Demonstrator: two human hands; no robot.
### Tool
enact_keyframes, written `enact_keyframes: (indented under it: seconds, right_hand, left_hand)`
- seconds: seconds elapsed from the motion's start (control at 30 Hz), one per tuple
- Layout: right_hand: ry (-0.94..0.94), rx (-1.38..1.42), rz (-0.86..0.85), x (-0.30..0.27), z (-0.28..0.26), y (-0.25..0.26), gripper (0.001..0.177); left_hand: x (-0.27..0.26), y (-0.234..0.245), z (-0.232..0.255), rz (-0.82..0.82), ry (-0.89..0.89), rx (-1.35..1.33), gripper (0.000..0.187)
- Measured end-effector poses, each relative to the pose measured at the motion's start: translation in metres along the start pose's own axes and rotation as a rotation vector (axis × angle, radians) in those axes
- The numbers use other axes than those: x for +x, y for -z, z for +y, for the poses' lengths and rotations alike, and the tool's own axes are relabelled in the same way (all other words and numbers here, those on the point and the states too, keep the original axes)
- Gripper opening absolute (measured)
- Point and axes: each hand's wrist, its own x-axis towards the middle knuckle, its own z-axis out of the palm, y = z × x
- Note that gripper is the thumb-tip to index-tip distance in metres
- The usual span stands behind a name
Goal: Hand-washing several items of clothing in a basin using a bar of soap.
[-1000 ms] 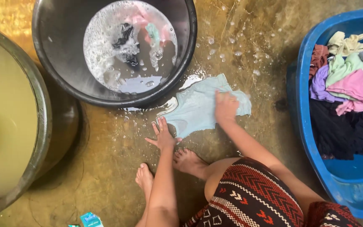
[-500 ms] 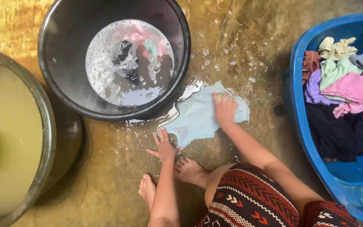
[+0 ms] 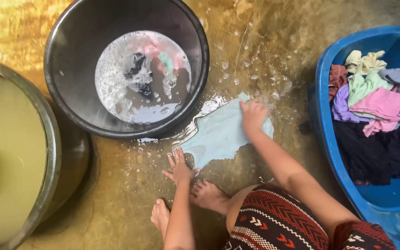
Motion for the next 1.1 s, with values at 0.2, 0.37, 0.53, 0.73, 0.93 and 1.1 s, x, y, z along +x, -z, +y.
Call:
enact_keyframes:
  seconds: [0.2,0.37,0.53,0.73,0.93,1.1]
  right_hand:
    - [0.573,0.898,0.206,-0.079,-0.129,0.038,0.023]
    - [0.130,0.670,-0.289,-0.005,-0.013,-0.015,0.039]
    - [-0.100,-0.072,-0.158,0.044,0.013,0.004,0.065]
    - [0.587,0.896,0.132,-0.057,-0.134,0.056,0.026]
    - [0.098,0.428,-0.130,0.027,-0.011,-0.051,0.042]
    - [-0.116,0.136,-0.320,0.084,0.071,-0.005,0.060]
  left_hand:
    - [0.004,-0.003,-0.004,-0.020,-0.017,-0.009,0.138]
    - [0.006,-0.017,-0.014,0.025,-0.037,-0.004,0.136]
    - [0.006,0.001,-0.001,0.040,-0.038,-0.020,0.138]
    - [0.013,-0.008,-0.008,-0.004,-0.007,0.016,0.139]
    - [-0.005,-0.003,-0.009,-0.017,-0.026,-0.016,0.141]
    - [-0.025,0.042,0.014,-0.025,-0.036,0.087,0.133]
